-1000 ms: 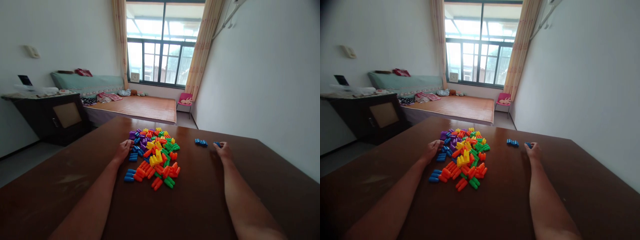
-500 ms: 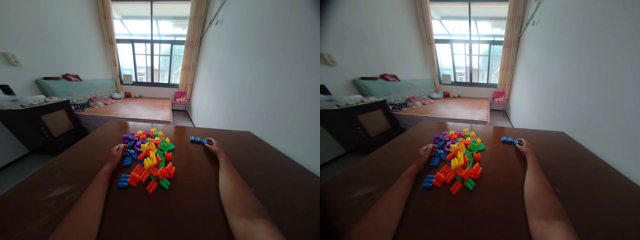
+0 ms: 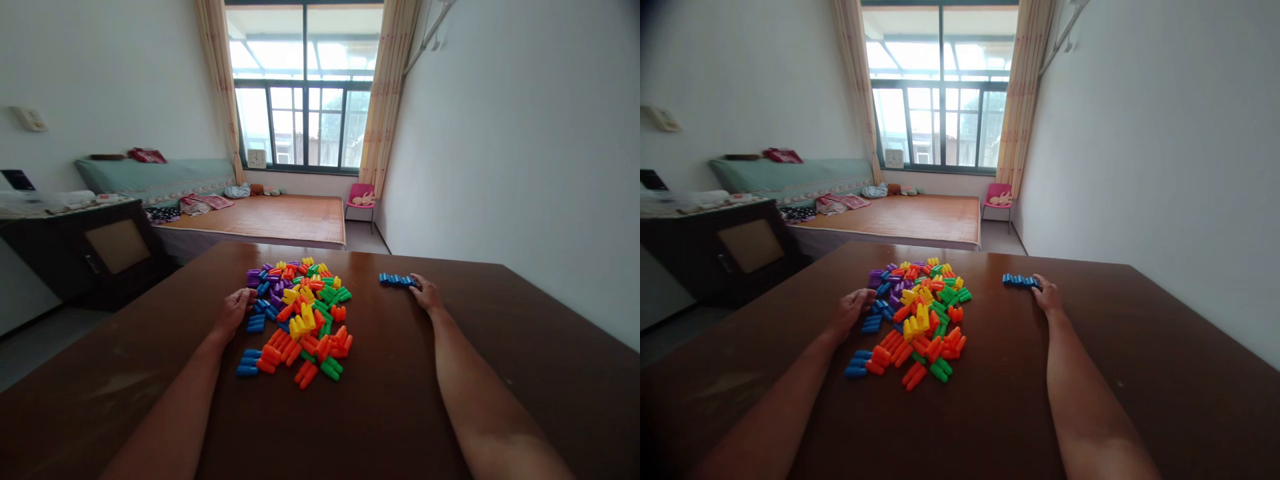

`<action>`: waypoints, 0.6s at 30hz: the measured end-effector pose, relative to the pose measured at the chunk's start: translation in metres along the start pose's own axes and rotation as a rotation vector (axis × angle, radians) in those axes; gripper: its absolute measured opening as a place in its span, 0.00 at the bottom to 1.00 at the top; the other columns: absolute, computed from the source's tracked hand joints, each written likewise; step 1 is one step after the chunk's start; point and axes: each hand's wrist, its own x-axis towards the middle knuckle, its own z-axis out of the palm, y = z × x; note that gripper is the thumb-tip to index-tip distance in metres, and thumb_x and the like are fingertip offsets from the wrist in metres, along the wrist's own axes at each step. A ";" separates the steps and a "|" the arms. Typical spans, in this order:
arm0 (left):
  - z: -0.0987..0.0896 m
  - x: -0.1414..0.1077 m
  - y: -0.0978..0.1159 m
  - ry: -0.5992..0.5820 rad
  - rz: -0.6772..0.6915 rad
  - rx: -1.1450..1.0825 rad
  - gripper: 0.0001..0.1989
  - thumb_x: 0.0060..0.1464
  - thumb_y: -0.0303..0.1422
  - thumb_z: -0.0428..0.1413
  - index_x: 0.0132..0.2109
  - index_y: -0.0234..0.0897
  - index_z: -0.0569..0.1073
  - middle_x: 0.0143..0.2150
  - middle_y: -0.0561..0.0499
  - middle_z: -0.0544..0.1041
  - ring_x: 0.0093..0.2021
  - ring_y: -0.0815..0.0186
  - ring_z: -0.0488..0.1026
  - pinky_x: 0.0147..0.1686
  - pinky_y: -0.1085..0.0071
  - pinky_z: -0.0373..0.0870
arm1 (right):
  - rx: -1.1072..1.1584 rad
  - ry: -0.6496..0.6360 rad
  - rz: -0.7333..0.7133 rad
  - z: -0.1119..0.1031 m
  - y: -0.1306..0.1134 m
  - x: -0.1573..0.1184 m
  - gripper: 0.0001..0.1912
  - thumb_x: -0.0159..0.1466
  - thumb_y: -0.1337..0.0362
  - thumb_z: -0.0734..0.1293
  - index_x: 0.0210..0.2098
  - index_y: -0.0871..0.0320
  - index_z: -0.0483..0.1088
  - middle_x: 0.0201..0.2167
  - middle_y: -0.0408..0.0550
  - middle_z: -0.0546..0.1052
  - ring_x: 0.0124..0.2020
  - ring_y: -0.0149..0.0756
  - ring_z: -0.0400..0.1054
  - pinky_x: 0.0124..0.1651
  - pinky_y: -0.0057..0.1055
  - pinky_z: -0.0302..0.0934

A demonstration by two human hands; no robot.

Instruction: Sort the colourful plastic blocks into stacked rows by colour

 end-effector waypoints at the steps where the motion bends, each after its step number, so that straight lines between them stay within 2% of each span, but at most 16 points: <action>1: 0.000 0.000 0.000 -0.002 0.000 -0.002 0.30 0.46 0.57 0.53 0.39 0.33 0.76 0.39 0.43 0.79 0.41 0.57 0.76 0.37 0.65 0.74 | 0.001 0.004 0.000 0.001 0.000 0.000 0.24 0.56 0.65 0.65 0.52 0.53 0.71 0.42 0.49 0.79 0.41 0.40 0.72 0.49 0.39 0.64; 4: 0.000 0.000 0.001 -0.005 -0.004 -0.003 0.29 0.46 0.57 0.54 0.39 0.33 0.77 0.38 0.43 0.79 0.41 0.56 0.76 0.36 0.65 0.74 | -0.022 0.068 -0.003 0.002 0.000 0.001 0.22 0.57 0.65 0.63 0.51 0.55 0.71 0.42 0.50 0.78 0.41 0.40 0.71 0.49 0.40 0.64; 8: 0.001 -0.002 0.003 0.002 -0.012 -0.005 0.29 0.46 0.57 0.54 0.38 0.33 0.77 0.39 0.43 0.79 0.40 0.56 0.76 0.36 0.65 0.74 | -0.102 0.175 -0.099 -0.001 -0.010 0.001 0.16 0.58 0.69 0.59 0.40 0.55 0.75 0.43 0.51 0.77 0.46 0.42 0.69 0.52 0.41 0.62; 11: 0.001 -0.003 0.006 0.000 -0.004 -0.009 0.29 0.46 0.57 0.54 0.38 0.33 0.77 0.38 0.44 0.79 0.40 0.56 0.76 0.36 0.65 0.74 | -0.090 0.055 -0.208 0.001 -0.022 -0.002 0.17 0.57 0.71 0.58 0.36 0.53 0.76 0.41 0.47 0.77 0.46 0.40 0.69 0.52 0.38 0.62; 14: 0.002 -0.005 0.008 -0.001 0.000 -0.008 0.28 0.46 0.57 0.54 0.37 0.34 0.77 0.37 0.44 0.79 0.39 0.57 0.76 0.35 0.65 0.74 | -0.113 -0.119 -0.232 0.005 -0.031 -0.006 0.16 0.59 0.70 0.60 0.37 0.49 0.77 0.42 0.44 0.78 0.44 0.40 0.71 0.51 0.38 0.64; 18: 0.002 -0.005 0.008 -0.005 -0.002 -0.005 0.29 0.46 0.57 0.54 0.38 0.33 0.77 0.37 0.44 0.79 0.39 0.57 0.76 0.36 0.66 0.73 | -0.170 -0.179 -0.250 0.008 -0.032 -0.008 0.19 0.60 0.70 0.59 0.43 0.49 0.77 0.47 0.46 0.77 0.48 0.41 0.71 0.53 0.39 0.63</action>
